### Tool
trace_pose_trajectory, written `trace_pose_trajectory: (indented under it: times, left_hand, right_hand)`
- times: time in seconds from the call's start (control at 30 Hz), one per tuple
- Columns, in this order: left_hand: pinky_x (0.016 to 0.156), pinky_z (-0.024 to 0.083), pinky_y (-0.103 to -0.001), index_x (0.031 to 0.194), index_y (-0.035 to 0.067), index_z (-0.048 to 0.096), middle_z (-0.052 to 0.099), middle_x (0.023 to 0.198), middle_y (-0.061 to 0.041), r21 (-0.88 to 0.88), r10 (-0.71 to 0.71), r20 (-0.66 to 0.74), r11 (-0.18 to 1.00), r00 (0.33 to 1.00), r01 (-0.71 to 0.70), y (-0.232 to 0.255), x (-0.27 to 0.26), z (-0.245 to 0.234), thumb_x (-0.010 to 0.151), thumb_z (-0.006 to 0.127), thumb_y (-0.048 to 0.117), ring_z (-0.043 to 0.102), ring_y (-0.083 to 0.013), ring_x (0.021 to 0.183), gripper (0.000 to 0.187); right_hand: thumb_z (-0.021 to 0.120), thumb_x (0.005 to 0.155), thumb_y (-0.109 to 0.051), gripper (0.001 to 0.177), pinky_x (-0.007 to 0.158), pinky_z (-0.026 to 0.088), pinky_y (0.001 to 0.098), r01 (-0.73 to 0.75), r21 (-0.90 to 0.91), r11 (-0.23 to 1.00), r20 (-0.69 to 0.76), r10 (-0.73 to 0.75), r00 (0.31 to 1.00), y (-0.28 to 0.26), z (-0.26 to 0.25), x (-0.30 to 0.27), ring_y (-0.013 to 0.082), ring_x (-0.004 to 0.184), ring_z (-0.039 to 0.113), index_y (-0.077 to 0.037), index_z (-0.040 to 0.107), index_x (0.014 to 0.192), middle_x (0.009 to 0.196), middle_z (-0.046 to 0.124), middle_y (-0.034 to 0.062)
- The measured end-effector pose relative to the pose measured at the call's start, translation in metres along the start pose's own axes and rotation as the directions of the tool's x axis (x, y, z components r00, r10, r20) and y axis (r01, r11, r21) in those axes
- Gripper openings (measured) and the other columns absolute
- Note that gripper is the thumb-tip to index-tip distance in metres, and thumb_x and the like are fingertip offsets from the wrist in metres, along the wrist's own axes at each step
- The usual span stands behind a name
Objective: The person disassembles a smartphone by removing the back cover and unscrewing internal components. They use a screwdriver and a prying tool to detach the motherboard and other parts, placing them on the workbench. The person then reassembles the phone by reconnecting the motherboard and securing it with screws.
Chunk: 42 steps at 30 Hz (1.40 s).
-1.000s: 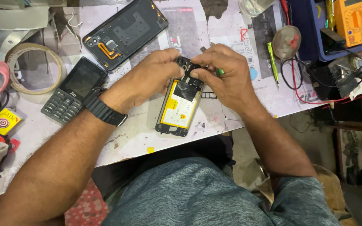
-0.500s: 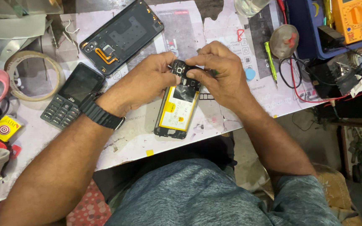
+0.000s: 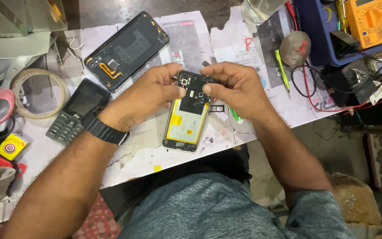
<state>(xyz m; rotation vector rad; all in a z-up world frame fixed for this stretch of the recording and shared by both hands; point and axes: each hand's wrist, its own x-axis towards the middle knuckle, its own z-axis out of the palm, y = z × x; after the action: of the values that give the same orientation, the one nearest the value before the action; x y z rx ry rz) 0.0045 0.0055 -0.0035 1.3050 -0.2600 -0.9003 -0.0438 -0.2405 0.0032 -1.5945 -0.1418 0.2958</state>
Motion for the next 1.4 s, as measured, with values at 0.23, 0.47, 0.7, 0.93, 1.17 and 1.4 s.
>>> trace_pose_trajectory:
  times: [0.23, 0.47, 0.7, 0.93, 1.17, 1.4]
  left_hand:
    - [0.073, 0.058, -0.027, 0.110, 0.004, 0.064, 0.072, 0.095, -0.004, 0.005, 0.001, 0.011, 1.000, 1.000, -0.001, 0.006, -0.002, 0.003, 0.097, 0.061, 0.010, 0.068, -0.0088, 0.084, 0.014]
    - [0.074, 0.057, -0.028, 0.109, 0.003, 0.064, 0.071, 0.096, -0.004, 0.008, 0.034, 0.013, 0.999, 0.999, -0.034, 0.004, -0.001, 0.004, 0.099, 0.061, 0.010, 0.067, -0.0087, 0.086, 0.013]
    - [0.077, 0.056, -0.027, 0.110, 0.003, 0.062, 0.070, 0.098, -0.003, -0.019, 0.088, 0.039, 0.996, 0.995, -0.087, -0.004, 0.001, 0.004, 0.102, 0.059, 0.012, 0.064, -0.0083, 0.088, 0.012]
    - [0.077, 0.054, -0.026, 0.108, 0.003, 0.061, 0.070, 0.097, -0.003, -0.052, 0.096, 0.089, 0.994, 0.991, -0.092, -0.009, 0.003, 0.001, 0.103, 0.057, 0.013, 0.063, -0.0073, 0.087, 0.012]
    - [0.079, 0.053, -0.025, 0.107, 0.003, 0.062, 0.068, 0.096, -0.001, 0.012, 0.127, 0.085, 0.992, 0.988, -0.129, -0.012, 0.004, -0.001, 0.102, 0.060, 0.014, 0.061, -0.0066, 0.088, 0.012]
    - [0.086, 0.053, -0.025, 0.111, 0.002, 0.063, 0.070, 0.100, -0.001, 0.064, 0.152, 0.104, 0.985, 0.983, -0.159, -0.012, 0.003, -0.002, 0.101, 0.061, 0.016, 0.063, -0.0063, 0.094, 0.017]
  right_hand:
    - [0.072, 0.094, 0.004, 0.034, 0.077, 0.061, 0.0247, 0.020, 0.048, 0.999, 0.031, -0.022, 0.999, -0.002, -0.002, 0.005, 0.0123, 0.090, 0.072, 0.008, 0.064, 0.127, 0.105, 0.076, 0.0138]
    - [0.072, 0.094, 0.002, 0.033, 0.075, 0.059, 0.0238, 0.013, 0.016, 1.000, 0.013, -0.013, 1.000, -0.003, -0.002, 0.006, 0.0113, 0.087, 0.071, 0.008, 0.066, 0.126, 0.103, 0.075, 0.0134]
    - [0.072, 0.095, 0.002, 0.032, 0.072, 0.059, 0.0238, -0.007, 0.067, 0.998, 0.001, 0.007, 1.000, -0.001, -0.002, 0.005, 0.0114, 0.083, 0.071, 0.007, 0.066, 0.126, 0.101, 0.075, 0.0129]
    - [0.073, 0.092, 0.004, 0.037, 0.075, 0.061, 0.0255, -0.057, 0.101, 0.993, 0.036, 0.054, 0.998, -0.002, -0.004, 0.001, 0.0126, 0.089, 0.072, 0.007, 0.064, 0.128, 0.105, 0.076, 0.0136]
    - [0.075, 0.089, 0.005, 0.047, 0.083, 0.061, 0.0273, -0.047, 0.037, 0.998, 0.092, 0.044, 0.995, -0.012, -0.001, -0.004, 0.0126, 0.095, 0.071, 0.004, 0.060, 0.133, 0.107, 0.075, 0.0108]
    - [0.074, 0.091, 0.005, 0.050, 0.085, 0.059, 0.0248, -0.019, 0.071, 0.997, 0.096, 0.012, 0.995, -0.012, 0.005, -0.014, 0.0105, 0.096, 0.070, 0.003, 0.056, 0.138, 0.106, 0.074, 0.0091]
